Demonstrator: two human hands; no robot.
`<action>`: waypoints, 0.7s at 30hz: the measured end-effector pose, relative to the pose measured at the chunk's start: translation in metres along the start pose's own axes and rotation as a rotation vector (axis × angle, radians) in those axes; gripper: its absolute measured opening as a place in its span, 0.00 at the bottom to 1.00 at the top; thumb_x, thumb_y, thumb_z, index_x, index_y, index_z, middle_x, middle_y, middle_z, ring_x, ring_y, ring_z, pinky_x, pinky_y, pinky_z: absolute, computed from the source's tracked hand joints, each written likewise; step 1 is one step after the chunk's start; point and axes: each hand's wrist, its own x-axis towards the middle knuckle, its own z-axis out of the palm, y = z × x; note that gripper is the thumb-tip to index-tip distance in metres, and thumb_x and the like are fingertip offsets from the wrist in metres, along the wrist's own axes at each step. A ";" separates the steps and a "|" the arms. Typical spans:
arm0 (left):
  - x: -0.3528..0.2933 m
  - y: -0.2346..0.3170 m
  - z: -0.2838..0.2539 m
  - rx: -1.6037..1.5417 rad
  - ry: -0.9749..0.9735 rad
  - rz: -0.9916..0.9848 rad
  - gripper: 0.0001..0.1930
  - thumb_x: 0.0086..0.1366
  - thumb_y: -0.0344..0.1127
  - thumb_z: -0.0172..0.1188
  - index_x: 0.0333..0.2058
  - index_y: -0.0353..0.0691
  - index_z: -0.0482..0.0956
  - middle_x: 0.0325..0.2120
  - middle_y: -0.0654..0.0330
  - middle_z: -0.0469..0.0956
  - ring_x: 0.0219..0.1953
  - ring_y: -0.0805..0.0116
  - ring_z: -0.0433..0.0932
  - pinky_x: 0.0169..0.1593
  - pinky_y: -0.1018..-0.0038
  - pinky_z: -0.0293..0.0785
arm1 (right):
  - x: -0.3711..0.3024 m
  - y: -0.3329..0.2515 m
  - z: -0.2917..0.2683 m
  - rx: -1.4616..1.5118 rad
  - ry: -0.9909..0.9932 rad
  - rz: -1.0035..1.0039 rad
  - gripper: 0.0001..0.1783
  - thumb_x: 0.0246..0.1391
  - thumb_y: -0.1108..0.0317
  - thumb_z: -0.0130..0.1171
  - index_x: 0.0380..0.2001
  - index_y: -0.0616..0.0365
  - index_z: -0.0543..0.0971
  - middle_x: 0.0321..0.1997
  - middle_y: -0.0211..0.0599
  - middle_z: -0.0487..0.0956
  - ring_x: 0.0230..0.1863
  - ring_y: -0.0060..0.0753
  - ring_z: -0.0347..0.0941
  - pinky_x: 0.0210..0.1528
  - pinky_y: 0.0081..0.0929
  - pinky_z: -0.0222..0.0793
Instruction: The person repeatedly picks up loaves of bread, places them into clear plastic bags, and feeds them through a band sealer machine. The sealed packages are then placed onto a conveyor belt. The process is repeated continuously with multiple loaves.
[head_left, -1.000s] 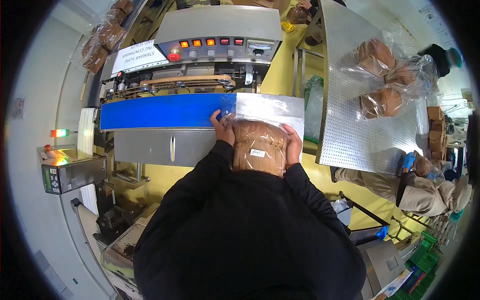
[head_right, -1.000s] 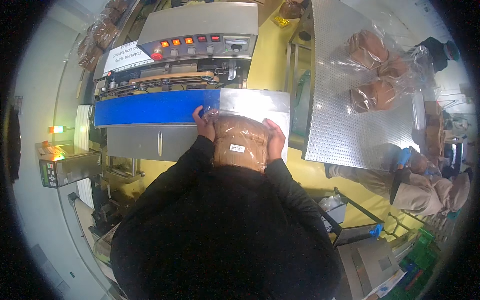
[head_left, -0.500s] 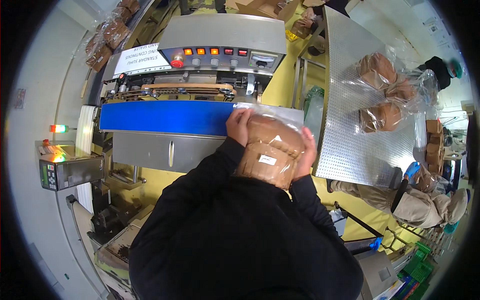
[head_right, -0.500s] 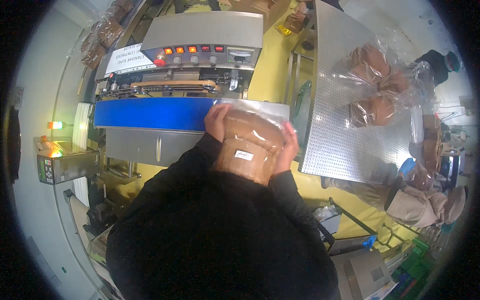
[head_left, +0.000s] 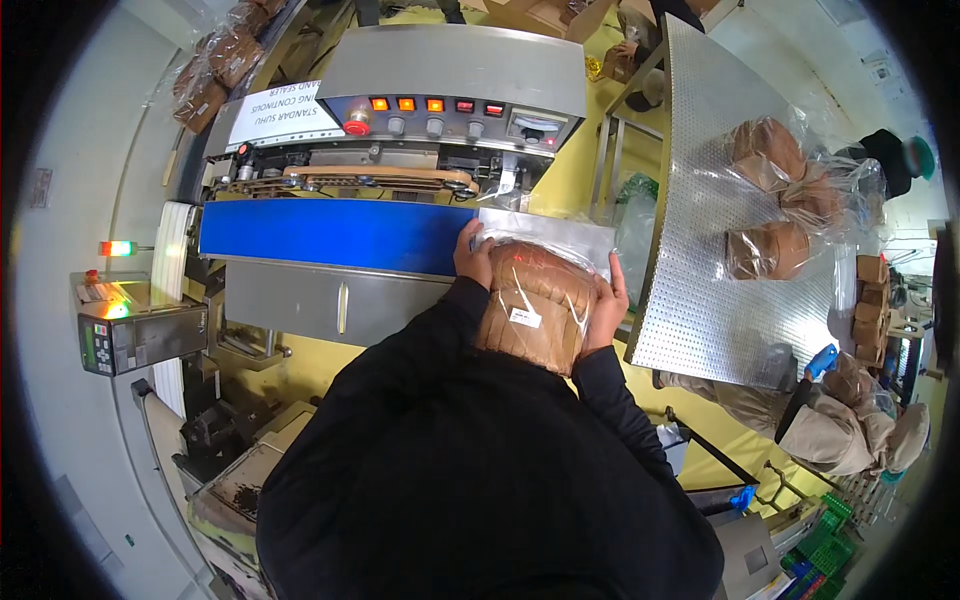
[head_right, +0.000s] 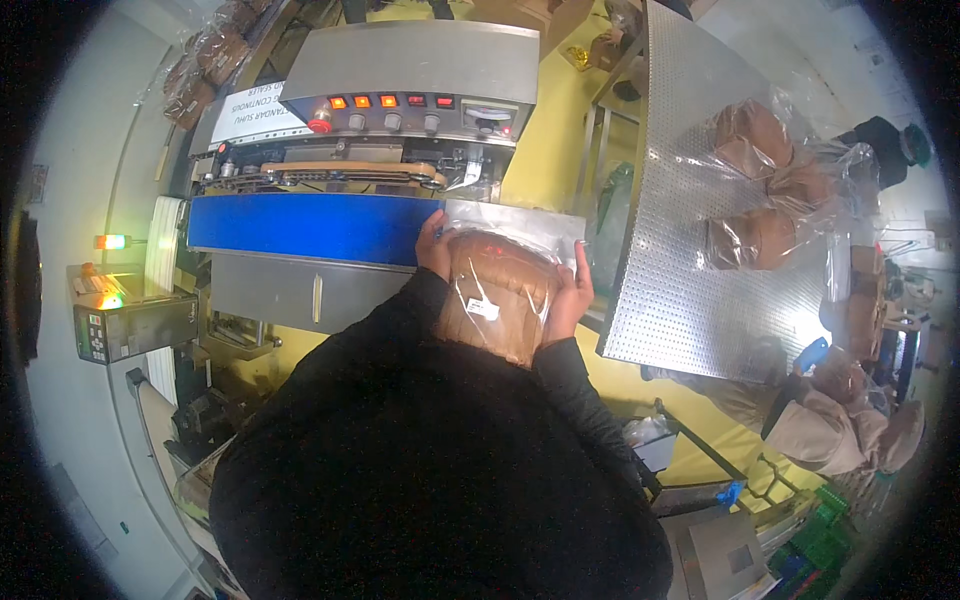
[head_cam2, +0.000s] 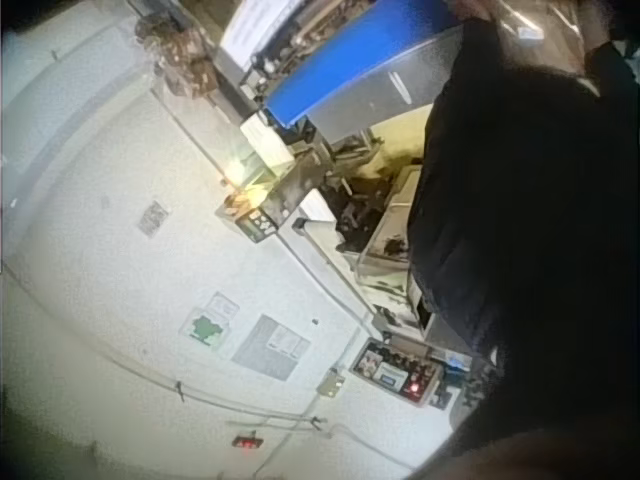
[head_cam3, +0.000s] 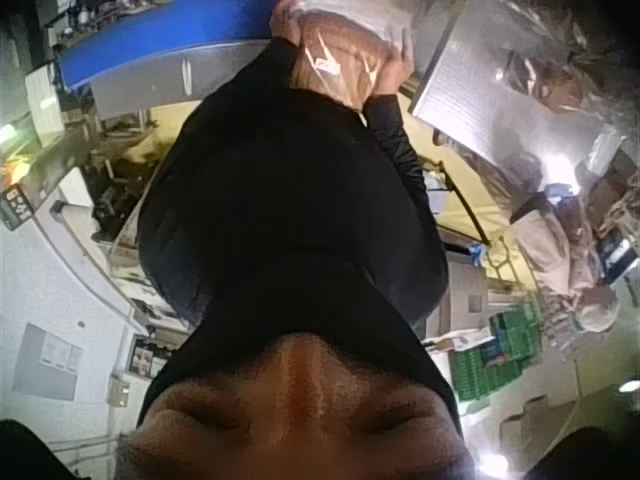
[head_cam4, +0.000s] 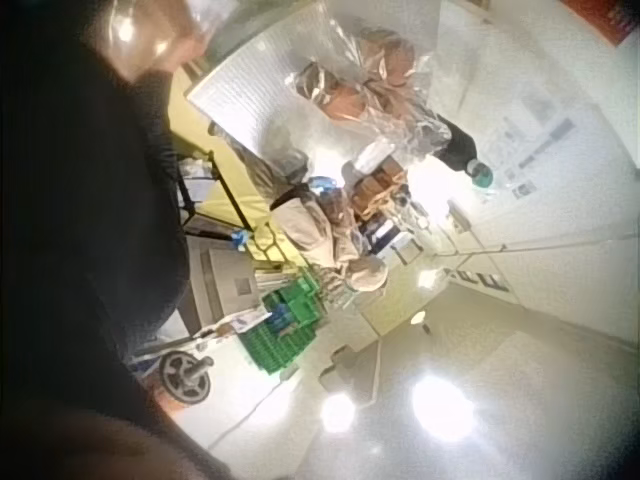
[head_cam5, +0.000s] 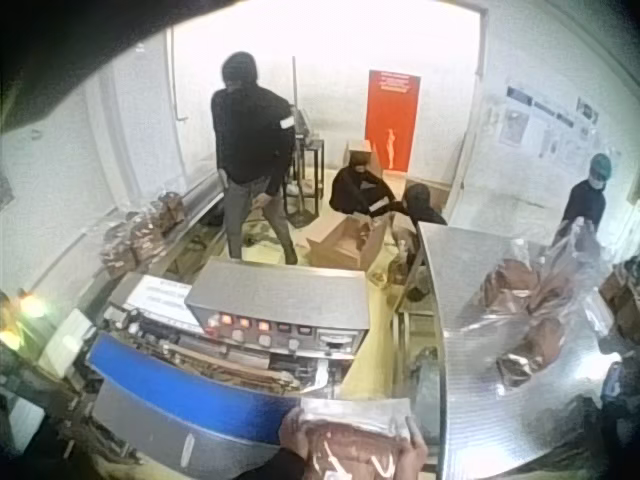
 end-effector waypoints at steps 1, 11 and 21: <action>0.002 0.003 -0.002 0.035 -0.002 0.020 0.23 0.53 0.22 0.57 0.50 0.34 0.69 0.43 0.54 0.74 0.47 0.64 0.72 0.51 0.73 0.68 | -0.001 -0.002 0.002 -0.001 -0.007 -0.006 0.27 0.50 0.82 0.48 0.57 0.60 0.69 0.43 0.25 0.72 0.27 0.10 0.58 0.29 0.10 0.57; 0.013 0.017 -0.012 0.015 0.026 0.054 0.23 0.53 0.23 0.58 0.50 0.32 0.70 0.47 0.52 0.73 0.51 0.63 0.70 0.55 0.72 0.65 | -0.005 -0.028 0.029 -0.020 -0.048 -0.046 0.28 0.49 0.82 0.49 0.57 0.61 0.67 0.48 0.31 0.72 0.30 0.12 0.63 0.32 0.11 0.61; 0.042 0.017 -0.013 0.097 0.076 0.062 0.24 0.51 0.23 0.59 0.50 0.32 0.70 0.47 0.51 0.73 0.50 0.62 0.71 0.54 0.73 0.66 | 0.027 0.012 0.037 -0.047 -0.073 -0.128 0.28 0.47 0.81 0.51 0.55 0.63 0.69 0.59 0.43 0.68 0.53 0.27 0.66 0.54 0.21 0.60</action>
